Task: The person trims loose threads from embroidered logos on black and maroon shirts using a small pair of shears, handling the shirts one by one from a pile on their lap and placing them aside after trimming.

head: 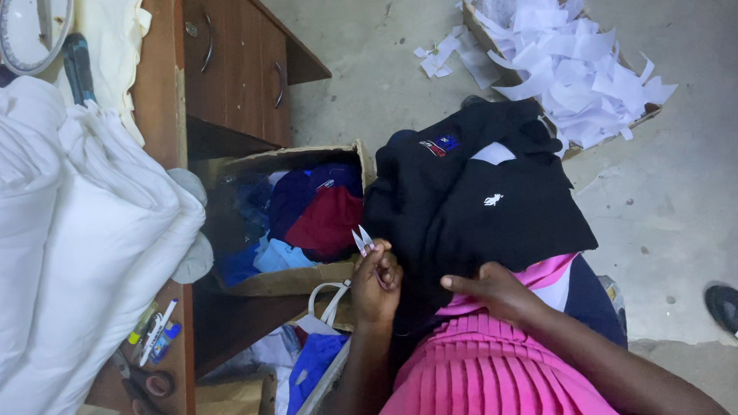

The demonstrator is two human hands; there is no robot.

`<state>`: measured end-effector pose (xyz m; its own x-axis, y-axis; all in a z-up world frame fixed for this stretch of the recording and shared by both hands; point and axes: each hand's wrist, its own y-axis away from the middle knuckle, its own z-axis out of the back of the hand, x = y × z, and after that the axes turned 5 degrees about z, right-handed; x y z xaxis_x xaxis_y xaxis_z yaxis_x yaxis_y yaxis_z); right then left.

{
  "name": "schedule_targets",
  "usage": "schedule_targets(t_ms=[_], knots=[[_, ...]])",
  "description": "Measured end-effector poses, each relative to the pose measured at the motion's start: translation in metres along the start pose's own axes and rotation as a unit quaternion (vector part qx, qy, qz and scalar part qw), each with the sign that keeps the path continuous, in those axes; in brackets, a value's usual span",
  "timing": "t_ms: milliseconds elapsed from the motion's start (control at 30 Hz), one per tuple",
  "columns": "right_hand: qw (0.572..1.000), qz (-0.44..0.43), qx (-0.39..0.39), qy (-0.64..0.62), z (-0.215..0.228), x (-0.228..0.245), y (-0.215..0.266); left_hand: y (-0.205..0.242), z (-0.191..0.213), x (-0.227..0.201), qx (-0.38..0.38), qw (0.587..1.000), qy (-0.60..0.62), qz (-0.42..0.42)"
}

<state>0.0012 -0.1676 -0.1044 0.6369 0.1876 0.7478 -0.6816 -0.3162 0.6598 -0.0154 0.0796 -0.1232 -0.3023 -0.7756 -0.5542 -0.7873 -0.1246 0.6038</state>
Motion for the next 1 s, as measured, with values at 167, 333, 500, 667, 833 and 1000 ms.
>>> schedule_targets(t_ms=[167, 333, 500, 667, 833, 1000], knots=[[0.956, -0.014, -0.028, -0.293, 0.004, -0.059, -0.025, -0.001, 0.002, 0.005, -0.026, 1.0, -0.01, 0.012], [0.79, 0.213, -0.055, -0.573, 0.052, 0.018, -0.014, 0.001, 0.001, 0.008, 0.012, 1.0, -0.006, 0.015], [0.812, 0.128, -0.133, -0.554, 0.049, 0.005, -0.031, -0.01, 0.01, 0.018, 0.04, 0.999, -0.005, 0.031], [0.873, 0.038, -0.099, -0.475, 0.031, -0.012, -0.025, 0.001, -0.013, 0.015, 0.03, 0.999, -0.009, 0.045], [0.854, 0.018, -0.016, -0.519, 0.028, -0.071, -0.033, 0.0, -0.017, 0.019, 0.036, 0.998, -0.004, 0.047], [0.922, 0.011, 0.061, -0.383, -0.008, -0.059, -0.042, 0.005, -0.028, 0.018, 0.033, 0.998, -0.006, 0.055]])
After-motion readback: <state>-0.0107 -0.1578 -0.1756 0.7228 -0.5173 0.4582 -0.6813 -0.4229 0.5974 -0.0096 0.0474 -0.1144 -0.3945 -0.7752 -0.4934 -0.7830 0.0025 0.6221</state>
